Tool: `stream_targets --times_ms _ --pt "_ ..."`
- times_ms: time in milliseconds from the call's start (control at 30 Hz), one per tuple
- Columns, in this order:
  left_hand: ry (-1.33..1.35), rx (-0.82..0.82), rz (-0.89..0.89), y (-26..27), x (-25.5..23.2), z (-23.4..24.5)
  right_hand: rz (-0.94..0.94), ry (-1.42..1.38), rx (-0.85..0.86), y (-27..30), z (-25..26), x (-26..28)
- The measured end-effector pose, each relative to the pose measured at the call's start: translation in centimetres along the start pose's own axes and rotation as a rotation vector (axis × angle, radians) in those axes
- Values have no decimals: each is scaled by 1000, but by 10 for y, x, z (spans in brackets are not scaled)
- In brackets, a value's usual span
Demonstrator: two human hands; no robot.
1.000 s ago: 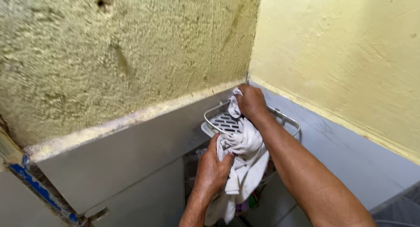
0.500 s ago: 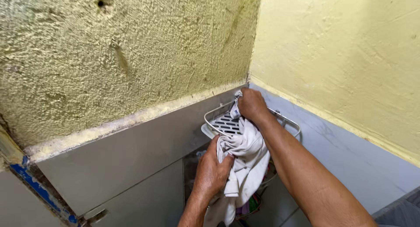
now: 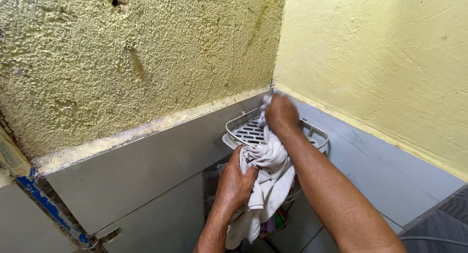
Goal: The person wipes the surfaces of a three-tier corner shower caddy with a white cloth. They clean the top, middle, and bottom shelves and the surrounding wall tiles. The person also briefly handles items on the shelves, such as a small bottle and a wrapped item, before continuing to wipe the caddy.
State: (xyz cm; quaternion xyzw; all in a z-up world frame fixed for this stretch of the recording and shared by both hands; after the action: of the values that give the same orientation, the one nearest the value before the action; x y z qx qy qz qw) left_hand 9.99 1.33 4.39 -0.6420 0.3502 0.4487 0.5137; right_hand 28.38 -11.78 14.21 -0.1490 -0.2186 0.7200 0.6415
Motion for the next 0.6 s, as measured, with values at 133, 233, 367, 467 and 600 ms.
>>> stream_targets --times_ms 133,233,367,467,600 --pt "-5 -5 -23 -2 -2 0 19 31 -416 9 44 -3" --pt "-14 6 14 -1 5 -1 123 220 -267 7 25 7" --pt "-1 13 -8 -3 6 0 341 551 -6 8 -10 28" --pt "39 31 -20 -2 6 0 368 433 -129 13 2 37" --pt "100 8 -13 6 3 5 68 -137 -165 11 27 -10"
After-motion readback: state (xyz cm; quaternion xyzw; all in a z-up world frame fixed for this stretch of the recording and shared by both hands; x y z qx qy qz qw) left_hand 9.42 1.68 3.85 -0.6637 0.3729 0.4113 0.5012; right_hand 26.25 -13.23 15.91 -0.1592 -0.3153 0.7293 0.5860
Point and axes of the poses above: each hand's wrist, its own y-axis away from the middle knuckle, its own z-axis out of the back of the hand, x = y × z, the point moved 10 cm from there along -y, towards the middle knuckle, and after that the axes turned 15 degrees about y, right-handed, at the moved point
